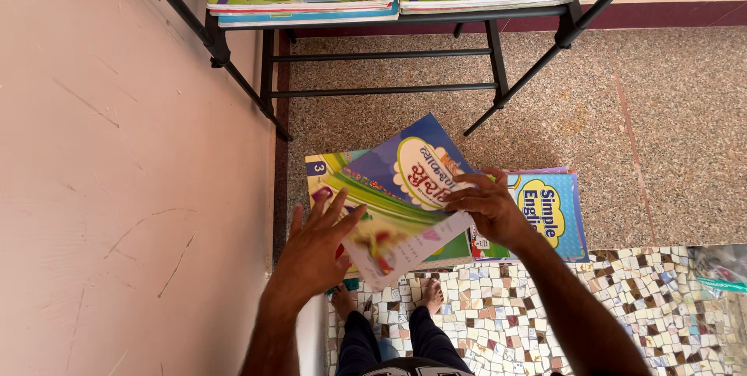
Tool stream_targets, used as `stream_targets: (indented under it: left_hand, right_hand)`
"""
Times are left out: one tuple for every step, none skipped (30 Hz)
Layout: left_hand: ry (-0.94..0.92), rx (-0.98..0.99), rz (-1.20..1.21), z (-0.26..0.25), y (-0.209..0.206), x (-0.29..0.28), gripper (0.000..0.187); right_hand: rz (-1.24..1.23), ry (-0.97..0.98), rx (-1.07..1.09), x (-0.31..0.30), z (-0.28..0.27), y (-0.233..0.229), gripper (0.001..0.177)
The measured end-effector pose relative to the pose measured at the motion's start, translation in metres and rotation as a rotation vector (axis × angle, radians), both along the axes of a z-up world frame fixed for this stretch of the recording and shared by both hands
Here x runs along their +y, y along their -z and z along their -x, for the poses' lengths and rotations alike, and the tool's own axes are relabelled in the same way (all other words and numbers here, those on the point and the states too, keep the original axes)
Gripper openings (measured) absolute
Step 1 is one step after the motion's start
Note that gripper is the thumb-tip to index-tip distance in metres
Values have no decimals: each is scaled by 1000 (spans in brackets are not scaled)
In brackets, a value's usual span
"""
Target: The person picks up various school textbooks from a pile on the floor and places them onto a black metal bookshelf. They handle books one at a time, including Mathematics, Environmental Studies, and grammar books, arranging them in neat stacks on the shelf.
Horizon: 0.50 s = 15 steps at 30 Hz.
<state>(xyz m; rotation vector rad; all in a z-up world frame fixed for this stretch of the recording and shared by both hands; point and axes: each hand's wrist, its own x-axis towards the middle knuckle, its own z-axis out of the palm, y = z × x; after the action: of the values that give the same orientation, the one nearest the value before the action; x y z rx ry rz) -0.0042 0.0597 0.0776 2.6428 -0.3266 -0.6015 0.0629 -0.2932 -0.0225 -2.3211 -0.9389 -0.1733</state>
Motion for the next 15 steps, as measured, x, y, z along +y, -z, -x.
stream_targets:
  left_hand:
    - [15,20,-30,-2,10,-1,91]
    - [31,39,-59,-3,22,-5,91]
    - [47,59,-88,-5,34,-8,90]
    - [54,23,-77,-6,45,-12,91]
    - [61,-13,-65,-5,55,-16,92]
    - [67,-51,-52,-5,64,-20,93]
    - [72,-61,-50,-6,70,-23,93]
    - [74,-68,-47,-6,74,-28,92]
    - [75,-76,-45,-7,76,-31,92]
    - [68,-64,-46,-7,76,-32,94]
    - [61,-52,-48,-9,75,-32,97]
    - [55,-41,-49,-12,75,-33,100]
    - [49,-30,-28,-15,74,-32,101]
    - [43,-21,-9,-18,74,-29,103]
    - [37,-12,10,-19,74,-26,105]
  right_hand:
    - [38,-14,-1,-4,-4,3,41]
    - [97,-13,6,-8,-10,6,41]
    - [157,-11,12,-12,-16,9,40]
    - [217,-8,20,-14,-19,10,40]
    - [294,-17,72,-15,-20,10,39]
    - [370,-26,124,-16,-21,8,39]
    - [447,-33,176,-14,-22,5,40]
    - [433,-19,230,-11,-17,1,47]
    - [420,-6,283,-4,-5,-3,58]
    - [405,8,339,8,8,-6,72]
    - [375,2,302,25,24,-8,77]
    - [344,-3,265,43,38,-11,84]
    - [410,-9,305,60,45,-15,93]
    - [475,-14,343,77,54,-19,102]
    - [540,-19,381,90,60,-24,111]
